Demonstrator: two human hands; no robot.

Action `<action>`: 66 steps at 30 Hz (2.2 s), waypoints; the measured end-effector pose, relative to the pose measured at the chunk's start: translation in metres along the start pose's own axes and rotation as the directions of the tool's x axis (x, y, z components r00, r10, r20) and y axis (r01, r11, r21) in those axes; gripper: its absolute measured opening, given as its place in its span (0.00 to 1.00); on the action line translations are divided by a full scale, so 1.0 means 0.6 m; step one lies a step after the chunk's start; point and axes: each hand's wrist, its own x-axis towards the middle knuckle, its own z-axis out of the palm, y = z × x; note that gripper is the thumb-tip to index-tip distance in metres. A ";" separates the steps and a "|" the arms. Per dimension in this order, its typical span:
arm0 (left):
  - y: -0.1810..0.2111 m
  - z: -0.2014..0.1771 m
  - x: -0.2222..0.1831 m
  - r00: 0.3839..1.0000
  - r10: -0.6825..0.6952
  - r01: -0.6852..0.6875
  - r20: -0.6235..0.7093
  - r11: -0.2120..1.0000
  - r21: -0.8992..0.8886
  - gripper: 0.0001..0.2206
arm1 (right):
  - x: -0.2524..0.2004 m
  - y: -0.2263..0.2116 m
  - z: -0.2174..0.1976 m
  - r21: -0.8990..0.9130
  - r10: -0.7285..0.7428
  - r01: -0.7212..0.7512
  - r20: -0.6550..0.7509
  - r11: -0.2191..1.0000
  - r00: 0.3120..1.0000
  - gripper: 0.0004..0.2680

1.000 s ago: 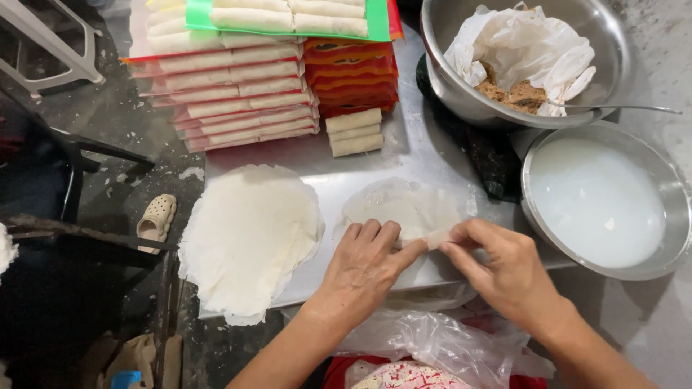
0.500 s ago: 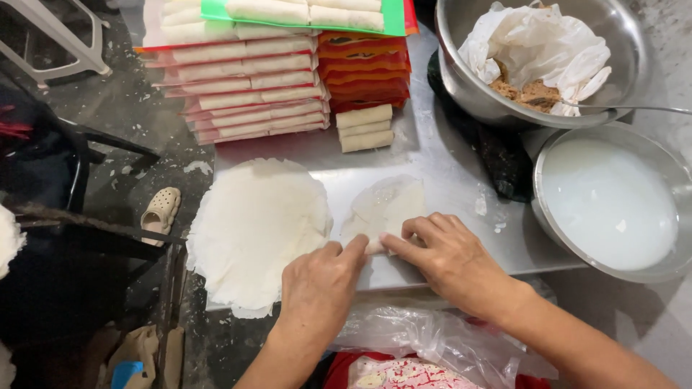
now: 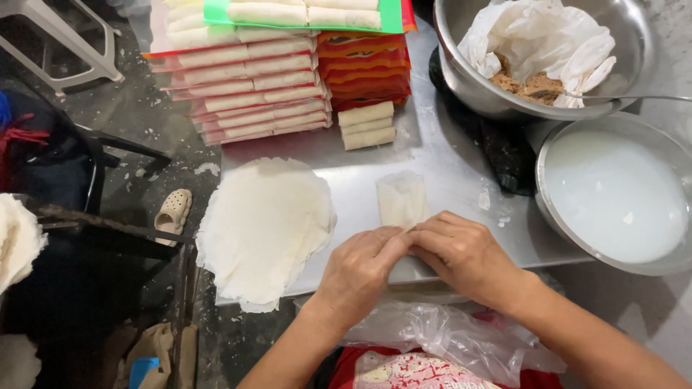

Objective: Rolling spring rolls by placing filling on wrappers and folding them into cylinders.

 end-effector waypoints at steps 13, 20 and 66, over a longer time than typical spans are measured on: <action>-0.031 0.017 -0.005 0.995 -0.029 0.031 0.095 0.999 -0.019 0.03 | 0.010 0.042 -0.001 0.076 0.098 -0.122 0.271 0.990 0.958 0.04; -0.047 0.031 0.002 0.988 -0.142 0.129 0.053 0.971 0.200 0.09 | 0.022 0.027 -0.014 -0.013 0.183 -0.183 0.131 0.983 0.974 0.04; -0.092 0.061 0.048 0.945 -0.291 0.230 0.148 0.915 0.331 0.06 | 0.030 0.101 0.014 -0.175 0.170 -0.173 -0.031 0.969 0.985 0.07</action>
